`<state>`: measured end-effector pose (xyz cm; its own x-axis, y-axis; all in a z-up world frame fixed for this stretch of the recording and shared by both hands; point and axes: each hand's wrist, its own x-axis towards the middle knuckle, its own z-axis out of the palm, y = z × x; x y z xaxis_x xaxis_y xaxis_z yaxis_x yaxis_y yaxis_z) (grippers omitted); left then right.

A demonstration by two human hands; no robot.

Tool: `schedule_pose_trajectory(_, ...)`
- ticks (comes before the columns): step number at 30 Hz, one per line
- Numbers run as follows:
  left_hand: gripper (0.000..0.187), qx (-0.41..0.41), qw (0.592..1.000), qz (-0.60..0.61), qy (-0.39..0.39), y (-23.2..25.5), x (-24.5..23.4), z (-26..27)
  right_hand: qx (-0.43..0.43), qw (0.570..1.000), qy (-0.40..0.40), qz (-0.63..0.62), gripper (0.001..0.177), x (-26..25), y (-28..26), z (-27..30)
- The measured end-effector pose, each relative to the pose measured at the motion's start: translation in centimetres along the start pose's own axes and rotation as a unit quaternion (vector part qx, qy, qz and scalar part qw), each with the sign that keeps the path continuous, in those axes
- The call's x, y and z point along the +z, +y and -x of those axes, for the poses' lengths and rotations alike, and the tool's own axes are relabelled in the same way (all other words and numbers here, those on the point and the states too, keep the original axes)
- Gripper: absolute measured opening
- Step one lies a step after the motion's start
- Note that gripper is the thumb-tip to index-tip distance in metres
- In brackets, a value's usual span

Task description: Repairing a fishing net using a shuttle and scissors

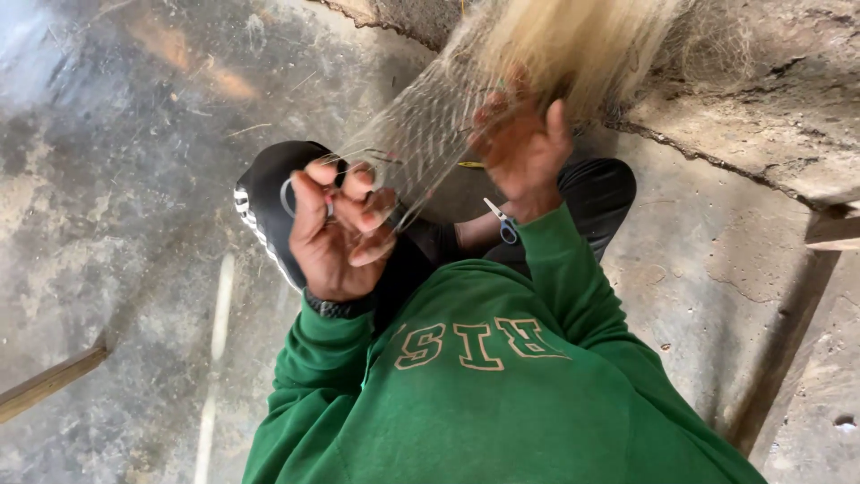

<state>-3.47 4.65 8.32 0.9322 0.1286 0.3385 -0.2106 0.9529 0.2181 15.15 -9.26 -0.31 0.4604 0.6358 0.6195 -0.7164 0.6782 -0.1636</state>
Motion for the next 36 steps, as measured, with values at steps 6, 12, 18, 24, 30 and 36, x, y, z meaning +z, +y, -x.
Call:
schedule_pose_trajectory(6, 0.036, 0.02, 0.999, 0.023, -0.02, 2.6, 0.8, 0.2, -0.132, 0.991, -0.002, -0.015, 0.045, 2.1, -5.1, 1.3)
schedule_pose_trajectory(12, 0.036, -0.001, 0.999, 0.044, -0.026, 3.8, -1.7, -2.3, -0.215, 0.969, -0.094, 0.08, 0.056, 11.1, -5.2, 5.5)
schedule_pose_trajectory(18, 0.038, 0.021, 0.996, -0.066, 0.064, 1.3, -3.1, -3.7, -0.178, 0.925, -0.044, 0.332, 0.022, 11.6, -0.5, 7.3)
schedule_pose_trajectory(24, 0.023, -0.05, 0.928, -0.227, 0.29, -6.7, -7.1, -0.1, -0.201, 0.9, 0.109, 0.372, 0.048, 6.4, 5.6, 4.8)
schedule_pose_trajectory(30, 0.08, -0.21, 0.962, -0.117, 0.126, -8.2, -5.4, -0.6, -0.171, 0.803, 0.108, 0.562, 0.049, 7.0, 6.6, 2.6)
schedule_pose_trajectory(36, 0.046, -0.077, 0.975, -0.163, 0.129, -6.5, -4.5, -3.8, -0.181, 0.666, 0.063, 0.72, 0.044, 8.2, 5.8, 2.1)
